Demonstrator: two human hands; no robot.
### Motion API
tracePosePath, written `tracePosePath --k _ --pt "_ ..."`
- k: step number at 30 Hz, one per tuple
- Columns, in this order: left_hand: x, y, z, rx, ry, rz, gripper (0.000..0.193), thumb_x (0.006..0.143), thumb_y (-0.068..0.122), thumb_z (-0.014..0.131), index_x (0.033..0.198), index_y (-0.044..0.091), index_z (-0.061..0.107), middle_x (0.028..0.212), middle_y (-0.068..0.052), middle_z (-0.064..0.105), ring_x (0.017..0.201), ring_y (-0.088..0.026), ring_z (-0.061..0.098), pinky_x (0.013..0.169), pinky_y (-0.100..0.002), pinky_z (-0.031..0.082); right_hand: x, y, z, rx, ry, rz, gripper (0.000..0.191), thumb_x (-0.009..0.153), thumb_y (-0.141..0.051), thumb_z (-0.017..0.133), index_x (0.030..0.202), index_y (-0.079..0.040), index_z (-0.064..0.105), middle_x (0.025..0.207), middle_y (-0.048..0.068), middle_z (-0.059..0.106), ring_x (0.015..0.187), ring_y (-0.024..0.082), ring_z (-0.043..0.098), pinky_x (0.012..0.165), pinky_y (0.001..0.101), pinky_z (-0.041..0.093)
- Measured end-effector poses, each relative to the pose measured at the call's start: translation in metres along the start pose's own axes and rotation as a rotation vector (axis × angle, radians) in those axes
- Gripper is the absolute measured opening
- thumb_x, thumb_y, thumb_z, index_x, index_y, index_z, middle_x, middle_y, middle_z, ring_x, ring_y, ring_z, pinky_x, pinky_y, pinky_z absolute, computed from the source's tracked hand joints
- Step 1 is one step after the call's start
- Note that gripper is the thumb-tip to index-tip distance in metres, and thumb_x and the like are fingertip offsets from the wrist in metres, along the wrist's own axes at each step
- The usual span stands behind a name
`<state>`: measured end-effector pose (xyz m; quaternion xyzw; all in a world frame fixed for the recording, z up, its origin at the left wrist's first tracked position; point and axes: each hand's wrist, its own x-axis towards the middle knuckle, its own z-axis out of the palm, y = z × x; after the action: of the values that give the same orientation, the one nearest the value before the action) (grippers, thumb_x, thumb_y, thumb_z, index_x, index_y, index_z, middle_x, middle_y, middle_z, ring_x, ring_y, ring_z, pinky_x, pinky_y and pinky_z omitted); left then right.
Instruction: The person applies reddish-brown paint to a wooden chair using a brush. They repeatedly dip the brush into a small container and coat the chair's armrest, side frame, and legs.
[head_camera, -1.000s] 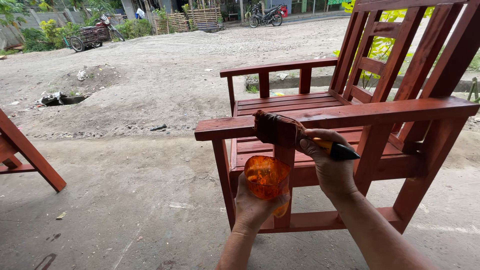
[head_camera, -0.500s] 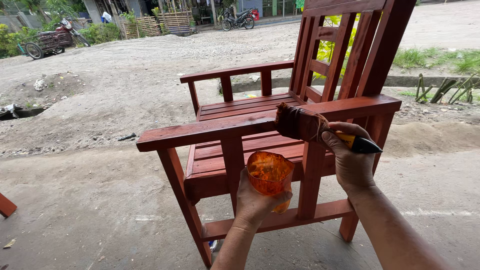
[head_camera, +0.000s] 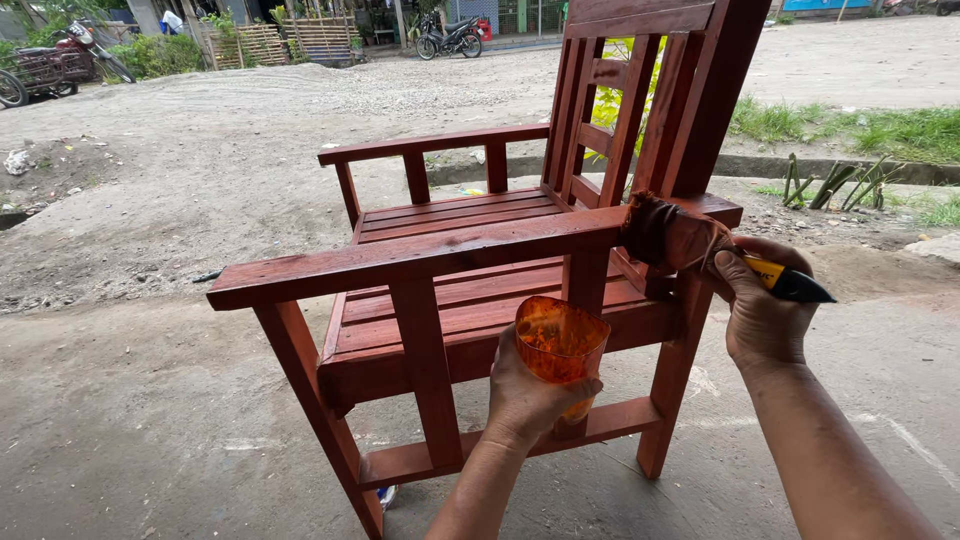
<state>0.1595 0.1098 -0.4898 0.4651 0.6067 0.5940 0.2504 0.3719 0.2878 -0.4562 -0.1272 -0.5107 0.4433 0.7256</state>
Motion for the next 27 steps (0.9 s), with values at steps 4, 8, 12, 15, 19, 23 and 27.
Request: tracePosePath --k 4,8,12,15,19,23,27 --pt "0.000 0.000 0.003 0.036 -0.020 0.011 0.106 0.055 0.028 0.097 0.141 0.017 0.036 0.131 -0.004 0.057 0.125 -0.020 0.063 0.106 -0.035 0.060 0.004 -0.003 -0.013 0.035 0.020 -0.032 0.020 0.098 0.007 0.074 0.108 -0.009 0.066 0.114 0.009 0.070 0.106 0.021 0.074 0.093 0.0395 0.069" --pt "0.000 -0.002 -0.001 0.055 -0.030 0.023 0.105 0.057 0.028 0.097 0.141 0.017 0.035 0.130 -0.004 0.058 0.125 -0.020 0.062 0.107 -0.035 0.059 0.007 -0.002 -0.023 0.024 0.079 -0.036 0.021 0.099 0.006 0.075 0.110 -0.009 0.065 0.114 0.010 0.070 0.104 0.022 0.075 0.089 0.0407 0.067" --pt "-0.002 -0.001 -0.007 0.055 -0.031 -0.009 0.099 0.060 0.026 0.095 0.140 0.018 0.037 0.129 -0.003 0.060 0.123 -0.020 0.064 0.106 -0.035 0.060 0.009 -0.003 -0.030 -0.022 0.133 -0.065 0.023 0.098 0.005 0.075 0.112 -0.007 0.062 0.113 0.010 0.070 0.099 0.021 0.075 0.087 0.0401 0.070" --pt "-0.005 0.001 -0.008 0.038 -0.040 -0.029 0.095 0.061 0.024 0.093 0.139 0.020 0.038 0.130 -0.002 0.059 0.123 -0.019 0.064 0.100 -0.036 0.059 0.009 -0.006 -0.035 -0.087 0.185 -0.086 0.023 0.100 0.003 0.075 0.114 -0.007 0.060 0.114 0.010 0.070 0.100 0.020 0.076 0.088 0.0382 0.071" --pt "-0.009 0.000 -0.010 0.075 -0.020 -0.016 0.096 0.061 0.024 0.095 0.138 0.021 0.038 0.129 -0.002 0.058 0.123 -0.019 0.063 0.103 -0.035 0.061 0.008 -0.007 -0.035 -0.122 0.221 -0.096 0.022 0.103 0.002 0.074 0.116 -0.007 0.059 0.113 0.012 0.069 0.097 0.020 0.075 0.085 0.0361 0.071" --pt "-0.010 -0.002 -0.013 0.071 -0.009 0.011 0.095 0.061 0.025 0.096 0.137 0.020 0.040 0.129 -0.003 0.057 0.123 -0.019 0.062 0.103 -0.036 0.057 0.004 -0.010 -0.027 -0.191 0.301 -0.136 0.019 0.102 0.001 0.071 0.114 -0.007 0.059 0.117 0.012 0.068 0.100 0.020 0.077 0.084 0.0358 0.067" --pt "-0.011 -0.006 -0.019 0.044 -0.013 -0.005 0.095 0.059 0.027 0.096 0.136 0.023 0.039 0.129 -0.001 0.058 0.124 -0.019 0.063 0.103 -0.035 0.057 -0.001 -0.028 -0.012 -0.181 0.423 -0.087 0.018 0.101 -0.001 0.068 0.112 -0.011 0.058 0.115 0.008 0.068 0.099 0.016 0.077 0.083 0.0368 0.068"
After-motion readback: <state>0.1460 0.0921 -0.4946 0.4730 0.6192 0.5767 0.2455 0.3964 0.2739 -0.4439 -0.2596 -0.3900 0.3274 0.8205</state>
